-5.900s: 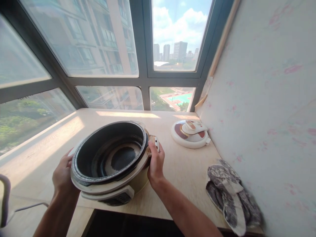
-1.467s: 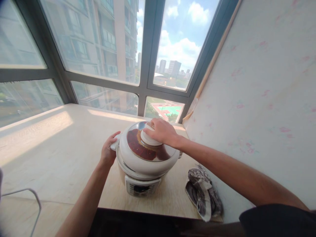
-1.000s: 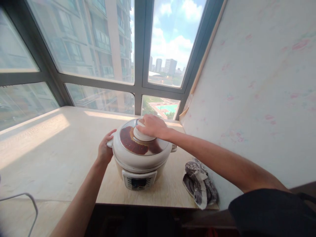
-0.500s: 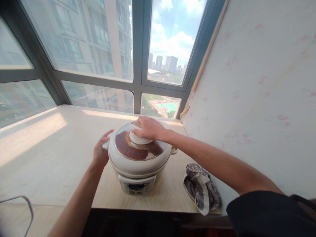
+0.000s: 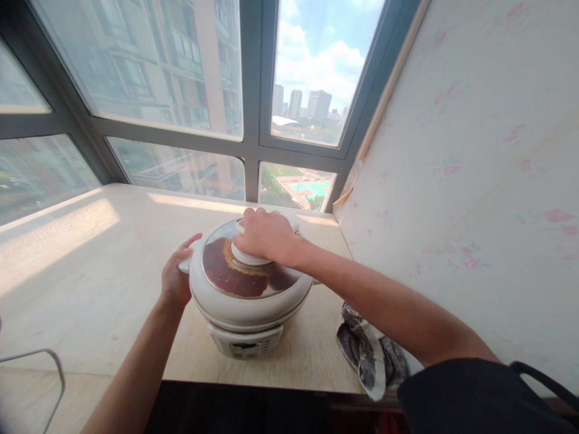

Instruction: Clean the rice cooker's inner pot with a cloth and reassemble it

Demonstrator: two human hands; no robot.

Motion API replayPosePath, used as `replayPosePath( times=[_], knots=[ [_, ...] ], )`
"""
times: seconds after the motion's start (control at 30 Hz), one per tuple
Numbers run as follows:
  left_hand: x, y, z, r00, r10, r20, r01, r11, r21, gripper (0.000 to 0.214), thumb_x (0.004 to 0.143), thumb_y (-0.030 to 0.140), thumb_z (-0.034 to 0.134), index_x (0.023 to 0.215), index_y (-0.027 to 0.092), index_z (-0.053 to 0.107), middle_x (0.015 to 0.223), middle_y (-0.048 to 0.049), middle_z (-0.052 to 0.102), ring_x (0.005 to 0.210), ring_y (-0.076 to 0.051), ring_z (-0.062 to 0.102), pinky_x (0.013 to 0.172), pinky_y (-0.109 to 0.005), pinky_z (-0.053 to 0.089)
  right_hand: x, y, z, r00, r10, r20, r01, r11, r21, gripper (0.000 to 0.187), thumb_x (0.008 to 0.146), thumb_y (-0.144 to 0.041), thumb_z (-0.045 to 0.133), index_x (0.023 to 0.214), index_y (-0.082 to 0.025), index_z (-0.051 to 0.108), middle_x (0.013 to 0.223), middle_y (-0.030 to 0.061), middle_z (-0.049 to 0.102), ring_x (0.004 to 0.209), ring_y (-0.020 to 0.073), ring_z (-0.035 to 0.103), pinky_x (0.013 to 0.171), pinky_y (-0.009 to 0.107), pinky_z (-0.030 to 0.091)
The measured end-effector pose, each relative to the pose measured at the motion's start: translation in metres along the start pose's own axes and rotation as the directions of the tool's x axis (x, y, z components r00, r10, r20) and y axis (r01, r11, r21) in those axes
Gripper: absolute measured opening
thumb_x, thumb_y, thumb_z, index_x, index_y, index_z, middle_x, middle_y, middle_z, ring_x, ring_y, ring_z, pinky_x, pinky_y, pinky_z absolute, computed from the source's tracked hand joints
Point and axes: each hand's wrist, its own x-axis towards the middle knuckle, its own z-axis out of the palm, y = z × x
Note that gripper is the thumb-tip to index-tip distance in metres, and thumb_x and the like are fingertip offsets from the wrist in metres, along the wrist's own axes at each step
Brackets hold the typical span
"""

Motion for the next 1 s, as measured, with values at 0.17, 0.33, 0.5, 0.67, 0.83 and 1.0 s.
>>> replayPosePath(
  times=[0.17,0.33,0.5,0.67,0.83,1.0],
  knots=[
    [0.000,0.001,0.002,1.000,0.003,-0.026,-0.003,1.000,0.003,0.055,0.059,0.037,0.075,0.109,0.017,0.072,0.085,-0.0032,0.075,0.090,-0.030,0.072,0.086,-0.043,0.056,-0.004,0.009,0.005,0.996,-0.086,-0.039,0.085,0.996,-0.021,0.032,0.091,-0.037,0.053,0.113,-0.015,0.062,0.115,0.0172,0.072,0.099,0.0341,0.070,0.077,0.039,0.051],
    [-0.001,0.001,0.005,0.999,0.009,-0.032,-0.009,1.000,-0.016,0.048,0.060,0.034,0.073,0.105,0.018,0.073,0.097,-0.0063,0.078,0.098,-0.033,0.072,0.092,-0.046,0.056,-0.004,0.012,0.005,0.990,-0.133,-0.056,0.131,0.991,-0.038,0.031,0.091,-0.036,0.053,0.111,-0.015,0.063,0.113,0.0166,0.072,0.094,0.0322,0.069,0.072,0.036,0.045],
    [-0.002,0.003,0.007,1.000,0.008,-0.024,-0.008,1.000,-0.005,0.045,0.061,0.033,0.073,0.104,0.018,0.074,0.110,-0.0082,0.078,0.107,-0.034,0.071,0.095,-0.046,0.055,0.001,0.025,0.007,0.956,-0.287,-0.053,0.286,0.958,-0.029,0.030,0.091,-0.038,0.057,0.109,-0.016,0.064,0.112,0.0142,0.071,0.090,0.0271,0.065,0.070,0.033,0.039],
    [-0.003,0.005,0.007,0.999,-0.008,-0.042,0.009,1.000,0.019,0.046,0.061,0.034,0.073,0.104,0.018,0.074,0.110,-0.0076,0.078,0.109,-0.035,0.070,0.095,-0.045,0.055,0.012,0.041,0.010,0.853,-0.517,-0.067,0.519,0.855,0.002,0.026,0.090,-0.038,0.062,0.106,-0.018,0.066,0.109,0.0102,0.070,0.088,0.0230,0.059,0.070,0.032,0.033],
    [-0.003,0.004,0.007,0.999,-0.004,-0.042,0.005,1.000,0.023,0.045,0.061,0.035,0.072,0.103,0.019,0.073,0.107,-0.0073,0.078,0.108,-0.035,0.070,0.094,-0.044,0.056,0.013,0.044,0.013,0.838,-0.536,-0.107,0.541,0.840,0.029,0.024,0.092,-0.039,0.062,0.103,-0.019,0.067,0.105,0.0082,0.070,0.087,0.0214,0.058,0.069,0.032,0.032],
    [-0.002,0.003,0.006,0.999,0.001,-0.037,-0.001,1.000,0.006,0.048,0.060,0.036,0.074,0.105,0.018,0.073,0.107,-0.0078,0.078,0.106,-0.034,0.070,0.093,-0.042,0.055,0.012,0.042,0.014,0.850,-0.510,-0.134,0.522,0.850,0.070,0.022,0.092,-0.037,0.063,0.103,-0.019,0.068,0.107,0.0079,0.071,0.089,0.0213,0.059,0.070,0.031,0.033]
  ],
)
